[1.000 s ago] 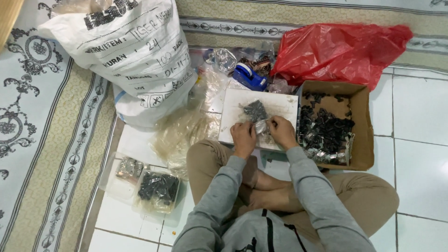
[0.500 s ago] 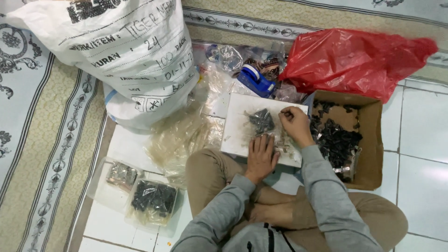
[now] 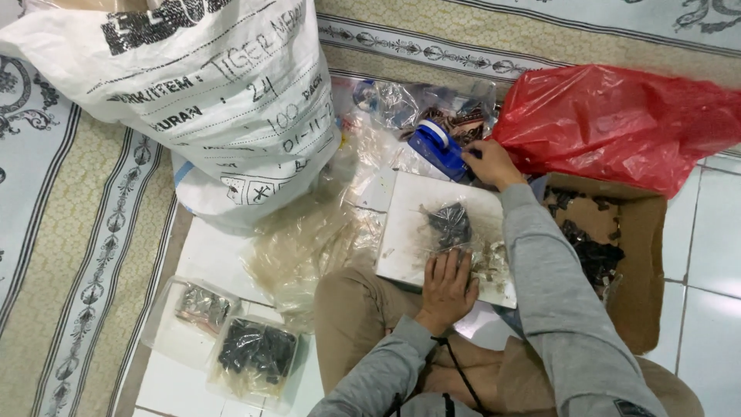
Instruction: The person sits on the floor and assembles small black plastic components by hand. They pick up individual pieces from a cardboard box, connect them on a white board, and place the assembled units into a plastic bag.
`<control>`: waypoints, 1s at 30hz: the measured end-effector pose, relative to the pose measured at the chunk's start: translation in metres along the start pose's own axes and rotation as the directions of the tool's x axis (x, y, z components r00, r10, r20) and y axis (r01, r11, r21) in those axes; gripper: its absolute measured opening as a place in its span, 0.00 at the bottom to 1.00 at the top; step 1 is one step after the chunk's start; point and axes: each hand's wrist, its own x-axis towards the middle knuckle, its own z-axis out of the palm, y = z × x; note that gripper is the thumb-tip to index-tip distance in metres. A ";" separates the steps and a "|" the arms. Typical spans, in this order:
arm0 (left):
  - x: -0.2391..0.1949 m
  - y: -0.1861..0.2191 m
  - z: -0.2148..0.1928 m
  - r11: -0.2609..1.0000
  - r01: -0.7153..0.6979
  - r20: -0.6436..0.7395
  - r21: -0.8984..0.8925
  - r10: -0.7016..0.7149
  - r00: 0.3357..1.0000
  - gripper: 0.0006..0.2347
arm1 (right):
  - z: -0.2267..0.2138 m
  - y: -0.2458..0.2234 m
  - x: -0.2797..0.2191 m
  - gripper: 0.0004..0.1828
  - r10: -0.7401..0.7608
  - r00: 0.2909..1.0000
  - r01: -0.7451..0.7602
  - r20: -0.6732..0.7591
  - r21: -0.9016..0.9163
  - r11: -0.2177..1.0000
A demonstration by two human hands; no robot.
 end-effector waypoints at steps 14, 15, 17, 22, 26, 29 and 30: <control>0.007 0.001 -0.006 1.000 0.018 -0.044 -0.008 -0.019 0.999 0.22 | -0.019 -0.019 -0.017 0.18 0.130 0.991 -0.131 0.025 0.044 0.990; 0.009 0.001 -0.007 1.000 0.024 -0.040 -0.011 -0.024 0.999 0.22 | -0.020 -0.018 -0.017 0.18 0.108 0.994 -0.109 0.021 0.036 0.993; 0.008 0.001 -0.007 1.000 0.027 -0.043 -0.015 -0.028 0.999 0.22 | -0.020 -0.016 -0.022 0.17 0.098 0.995 -0.099 0.020 0.046 0.994; 0.005 0.000 -0.005 1.000 0.024 -0.028 -0.016 -0.025 0.999 0.24 | -0.002 0.019 -0.016 0.17 0.125 0.992 -0.122 -0.018 0.131 0.984; 0.007 0.001 -0.006 1.000 0.020 -0.017 -0.019 -0.020 1.000 0.24 | -0.001 0.013 -0.029 0.26 0.152 0.988 -0.144 -0.038 0.174 0.974; 0.005 0.000 -0.005 1.000 0.017 -0.006 -0.018 -0.017 1.000 0.23 | 0.002 0.010 -0.032 0.27 0.184 0.981 -0.173 -0.066 0.142 0.975; 0.005 0.000 -0.005 1.000 0.014 -0.005 -0.016 -0.015 1.000 0.23 | 0.004 0.011 -0.029 0.26 0.194 0.977 -0.186 -0.084 0.098 0.978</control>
